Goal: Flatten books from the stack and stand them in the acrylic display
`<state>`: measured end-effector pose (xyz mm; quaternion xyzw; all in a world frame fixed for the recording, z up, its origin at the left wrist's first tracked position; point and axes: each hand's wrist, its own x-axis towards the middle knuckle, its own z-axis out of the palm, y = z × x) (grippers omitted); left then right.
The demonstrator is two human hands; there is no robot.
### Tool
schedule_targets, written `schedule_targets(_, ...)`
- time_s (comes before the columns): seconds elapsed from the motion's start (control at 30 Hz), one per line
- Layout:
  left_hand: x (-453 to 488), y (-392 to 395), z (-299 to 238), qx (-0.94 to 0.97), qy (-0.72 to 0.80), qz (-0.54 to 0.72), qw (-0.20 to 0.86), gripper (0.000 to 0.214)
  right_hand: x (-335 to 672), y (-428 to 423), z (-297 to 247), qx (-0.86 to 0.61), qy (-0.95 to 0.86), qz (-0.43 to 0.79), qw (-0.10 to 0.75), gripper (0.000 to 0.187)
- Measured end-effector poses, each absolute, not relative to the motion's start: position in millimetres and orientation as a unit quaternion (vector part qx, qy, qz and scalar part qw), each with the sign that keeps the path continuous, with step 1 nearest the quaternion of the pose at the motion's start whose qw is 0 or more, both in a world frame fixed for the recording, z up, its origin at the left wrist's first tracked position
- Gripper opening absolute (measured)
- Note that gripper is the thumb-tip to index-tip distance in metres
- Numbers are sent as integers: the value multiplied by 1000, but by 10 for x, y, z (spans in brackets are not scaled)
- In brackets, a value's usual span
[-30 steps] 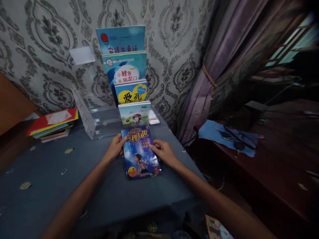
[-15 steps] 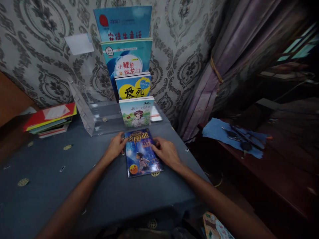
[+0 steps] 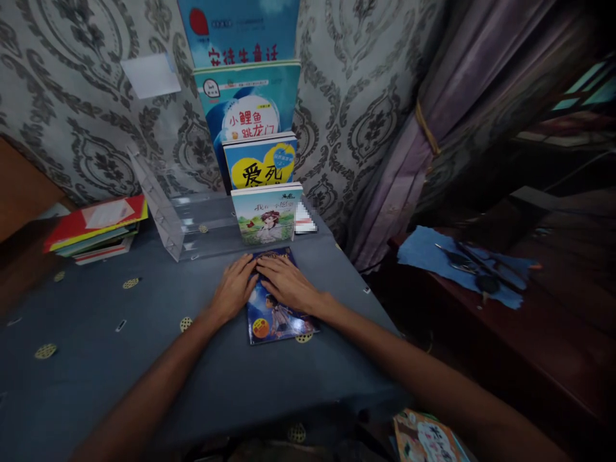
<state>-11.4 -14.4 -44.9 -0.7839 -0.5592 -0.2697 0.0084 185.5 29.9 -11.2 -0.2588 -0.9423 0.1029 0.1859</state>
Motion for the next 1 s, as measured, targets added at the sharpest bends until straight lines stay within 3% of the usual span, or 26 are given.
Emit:
schedule_targets(0.5,-88,-134,-423,-782,-574,-244,10,40,1827,396,-179,-262,-938,139,178,47)
schedule_targets(1.0,-86,-153,-377,-778,-586,-227,-14,42,2213,786,-337,-293,-893,218,263,37)
